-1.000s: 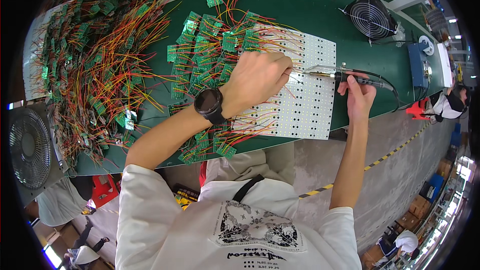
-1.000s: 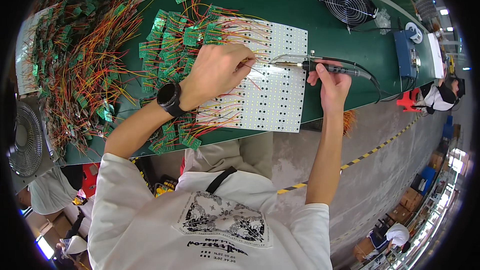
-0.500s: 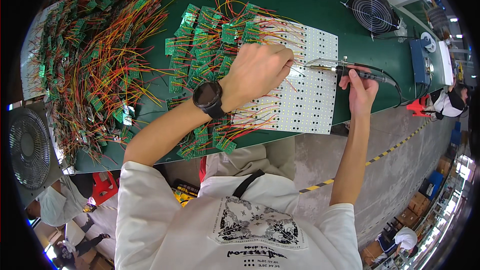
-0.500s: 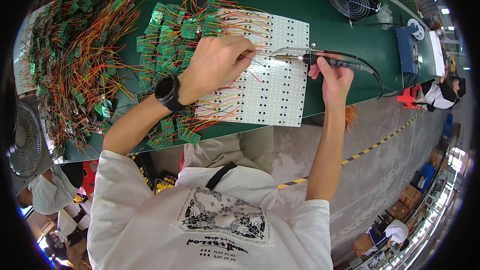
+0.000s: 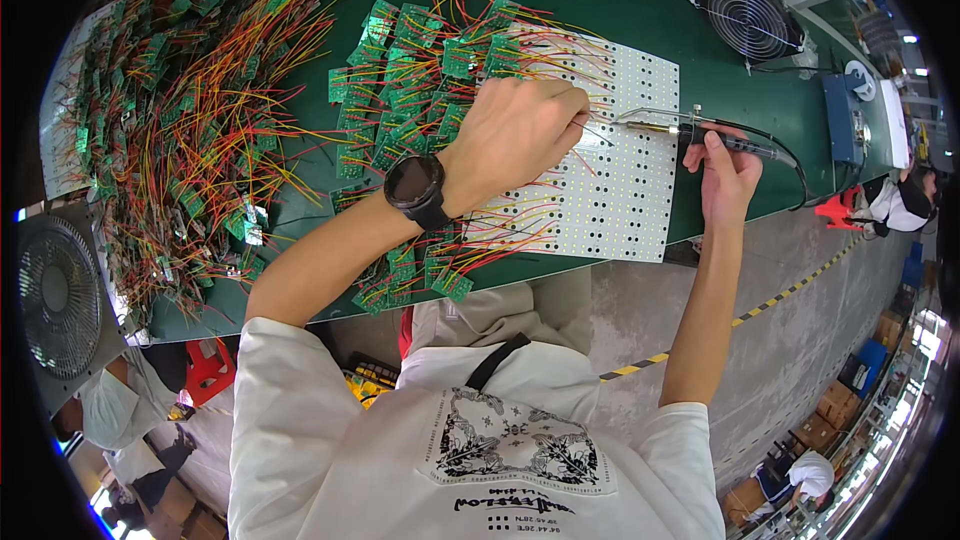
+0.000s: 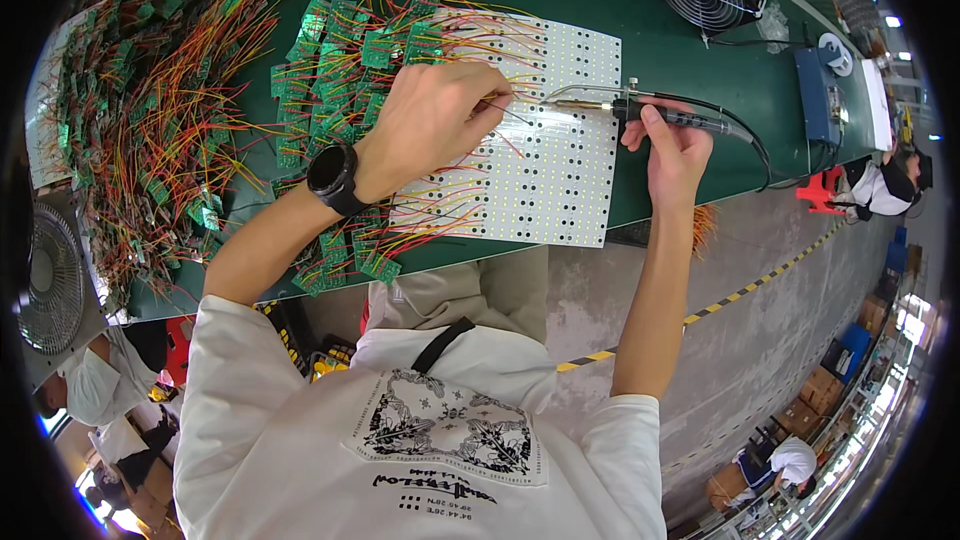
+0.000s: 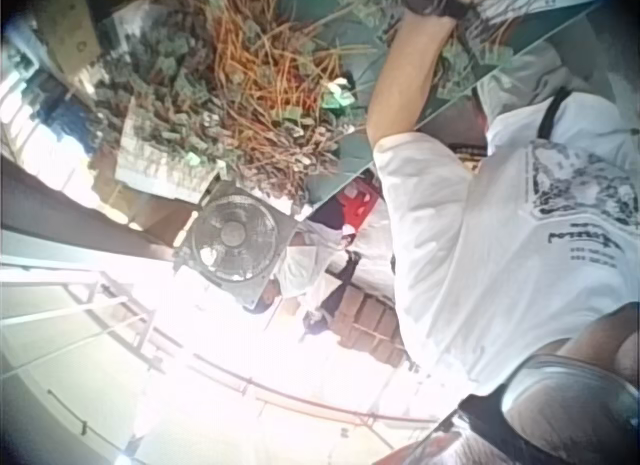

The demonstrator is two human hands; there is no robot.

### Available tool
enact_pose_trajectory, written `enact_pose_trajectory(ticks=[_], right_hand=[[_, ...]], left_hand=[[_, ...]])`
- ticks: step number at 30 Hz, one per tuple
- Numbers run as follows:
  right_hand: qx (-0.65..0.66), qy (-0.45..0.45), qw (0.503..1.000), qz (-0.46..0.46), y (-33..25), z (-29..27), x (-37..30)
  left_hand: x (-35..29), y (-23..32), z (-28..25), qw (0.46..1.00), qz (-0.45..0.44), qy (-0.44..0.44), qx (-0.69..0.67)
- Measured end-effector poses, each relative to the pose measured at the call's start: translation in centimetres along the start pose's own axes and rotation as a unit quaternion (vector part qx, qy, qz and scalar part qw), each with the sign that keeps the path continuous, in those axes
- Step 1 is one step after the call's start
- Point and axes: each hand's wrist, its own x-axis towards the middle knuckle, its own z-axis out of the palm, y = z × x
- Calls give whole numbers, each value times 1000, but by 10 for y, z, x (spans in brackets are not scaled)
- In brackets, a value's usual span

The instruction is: The person repeatedly picks up small circuit boards with attached wires from a pile by hand, inserts the wire ends into an LED panel, and solders them using a soldering iron.

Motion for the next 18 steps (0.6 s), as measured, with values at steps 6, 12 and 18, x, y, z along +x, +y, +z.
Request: enact_pose_trajectory(ticks=[6,12,18], right_hand=[[14,9,1000,-2,0,-1,-1],[-1,3,1000,-3,-1,2,-1],[-8,2,1000,-4,-1,1,-2]], left_hand=[[-1,0,1,1000,2,7,0],[-1,0,1,1000,10,8,8],[-2,0,0,1000,6,3,9]])
